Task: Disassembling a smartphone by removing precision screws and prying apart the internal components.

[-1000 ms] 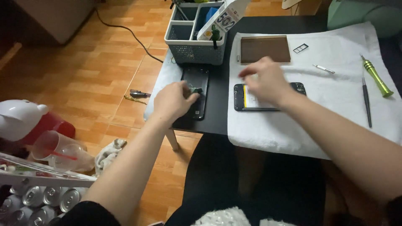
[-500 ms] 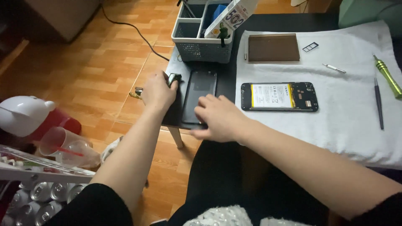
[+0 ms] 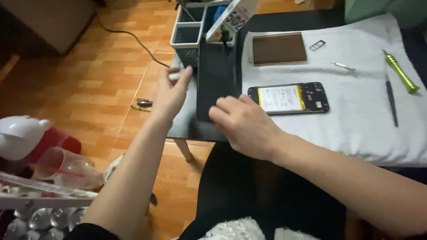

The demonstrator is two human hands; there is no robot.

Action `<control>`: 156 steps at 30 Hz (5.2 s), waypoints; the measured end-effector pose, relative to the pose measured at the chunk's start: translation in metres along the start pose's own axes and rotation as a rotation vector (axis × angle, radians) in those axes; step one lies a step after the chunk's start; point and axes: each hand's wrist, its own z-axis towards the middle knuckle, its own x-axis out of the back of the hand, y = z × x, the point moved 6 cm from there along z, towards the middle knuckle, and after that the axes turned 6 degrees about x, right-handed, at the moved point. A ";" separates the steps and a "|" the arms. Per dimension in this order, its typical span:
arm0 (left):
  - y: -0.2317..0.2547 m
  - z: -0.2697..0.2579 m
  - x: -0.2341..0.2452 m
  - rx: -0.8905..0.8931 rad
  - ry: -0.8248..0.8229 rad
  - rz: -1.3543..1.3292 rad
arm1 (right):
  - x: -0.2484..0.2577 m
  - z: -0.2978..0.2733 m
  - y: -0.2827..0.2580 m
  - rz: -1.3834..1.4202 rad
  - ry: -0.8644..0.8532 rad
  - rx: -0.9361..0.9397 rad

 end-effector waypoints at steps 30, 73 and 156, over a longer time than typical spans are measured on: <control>0.146 -0.102 -0.178 -0.789 -0.411 0.731 | 0.064 -0.245 0.230 -0.107 0.349 -0.794; 0.100 -0.086 -0.150 -0.739 -0.388 0.322 | 0.012 -0.172 0.220 0.659 0.603 -1.091; 0.064 -0.054 -0.142 0.050 -0.480 -0.361 | 0.014 -0.148 0.169 0.857 0.663 -1.101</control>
